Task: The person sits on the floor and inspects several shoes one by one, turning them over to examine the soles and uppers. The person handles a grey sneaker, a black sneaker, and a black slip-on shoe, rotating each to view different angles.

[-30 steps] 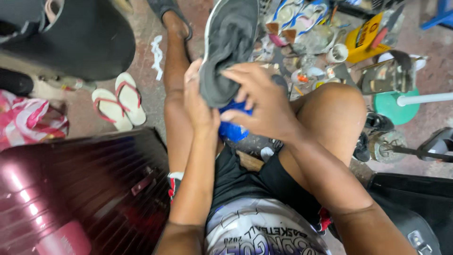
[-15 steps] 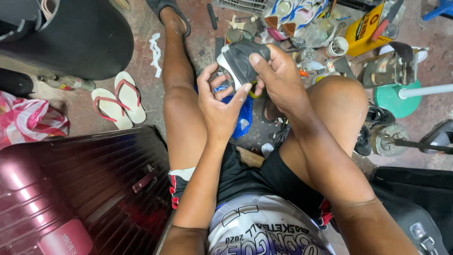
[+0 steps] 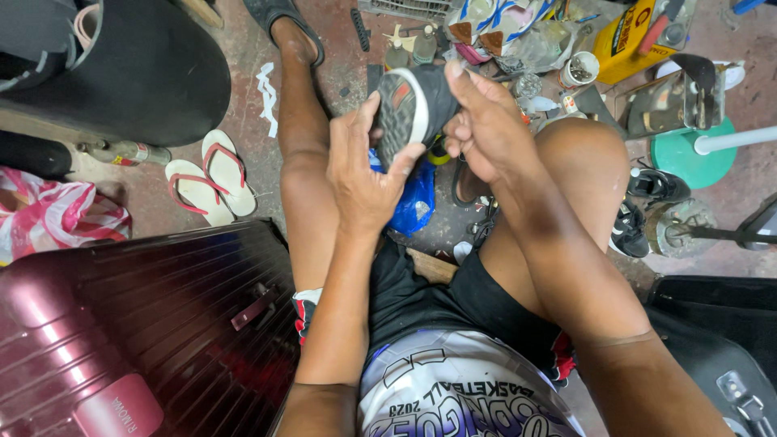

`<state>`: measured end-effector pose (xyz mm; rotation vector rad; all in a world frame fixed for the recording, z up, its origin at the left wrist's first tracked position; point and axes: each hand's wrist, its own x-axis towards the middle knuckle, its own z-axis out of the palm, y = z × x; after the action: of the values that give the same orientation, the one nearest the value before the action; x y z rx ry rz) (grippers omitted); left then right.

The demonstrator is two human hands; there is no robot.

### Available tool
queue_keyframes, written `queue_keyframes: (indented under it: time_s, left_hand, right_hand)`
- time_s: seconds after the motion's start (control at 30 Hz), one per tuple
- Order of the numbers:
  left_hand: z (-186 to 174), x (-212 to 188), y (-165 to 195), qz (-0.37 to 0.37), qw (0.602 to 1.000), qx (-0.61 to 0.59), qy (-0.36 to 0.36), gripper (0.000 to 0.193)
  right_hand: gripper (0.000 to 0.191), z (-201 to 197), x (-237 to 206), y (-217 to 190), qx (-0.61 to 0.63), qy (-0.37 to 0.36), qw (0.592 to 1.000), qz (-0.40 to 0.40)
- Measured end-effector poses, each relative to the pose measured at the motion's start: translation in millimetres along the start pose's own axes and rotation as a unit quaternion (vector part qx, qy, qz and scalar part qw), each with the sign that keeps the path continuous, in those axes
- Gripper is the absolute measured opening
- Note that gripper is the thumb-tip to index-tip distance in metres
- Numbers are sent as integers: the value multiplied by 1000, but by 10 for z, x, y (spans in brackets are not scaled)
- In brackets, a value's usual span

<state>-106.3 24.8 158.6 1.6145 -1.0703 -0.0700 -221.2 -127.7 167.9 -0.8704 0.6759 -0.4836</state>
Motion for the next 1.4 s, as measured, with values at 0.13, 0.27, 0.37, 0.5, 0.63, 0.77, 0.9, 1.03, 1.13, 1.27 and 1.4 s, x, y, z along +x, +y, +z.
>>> queue_keyframes:
  time_s: [0.13, 0.27, 0.37, 0.5, 0.63, 0.77, 0.9, 1.03, 1.13, 1.27, 1.4]
  left_hand:
    - [-51, 74, 37, 71, 997, 34, -8, 56]
    - [-27, 69, 64, 50, 998, 15, -21, 43]
    - [25, 56, 43, 110, 992, 60, 10, 33]
    - [57, 82, -8, 98, 992, 84, 15, 21]
    - [37, 122, 27, 65, 996, 67, 7, 10]
    - [1, 164, 130, 52, 995, 62, -59, 13]
    - [-74, 190, 177, 77, 987, 80, -117, 19]
    - [-129, 157, 177, 61, 989, 49, -129, 20]
    - [-160, 109, 186, 46, 989, 26, -135, 21]
    - [-287, 77, 184, 2, 982, -49, -183, 21]
    - [-407, 57, 150, -10, 967, -104, -234, 30]
  right_hand:
    - [34, -110, -10, -30, 30, -5, 1000, -2]
    - [33, -153, -40, -84, 48, 2, 999, 13]
    - [35, -138, -98, -95, 52, -13, 998, 12]
    - [32, -70, -140, -51, -96, -47, 994, -14]
    - [36, -67, -167, -49, -124, -57, 991, -12]
    - [38, -112, -165, -126, -86, -77, 993, -2]
    - [44, -132, -159, -149, -79, -58, 995, 23]
    - [47, -159, -152, -123, -82, -64, 994, 37]
    - [51, -182, -159, -106, -96, -86, 990, 50]
    - [49, -199, -185, -86, -102, -89, 989, 54]
    - [49, -224, -189, -21, -70, -126, 988, 61]
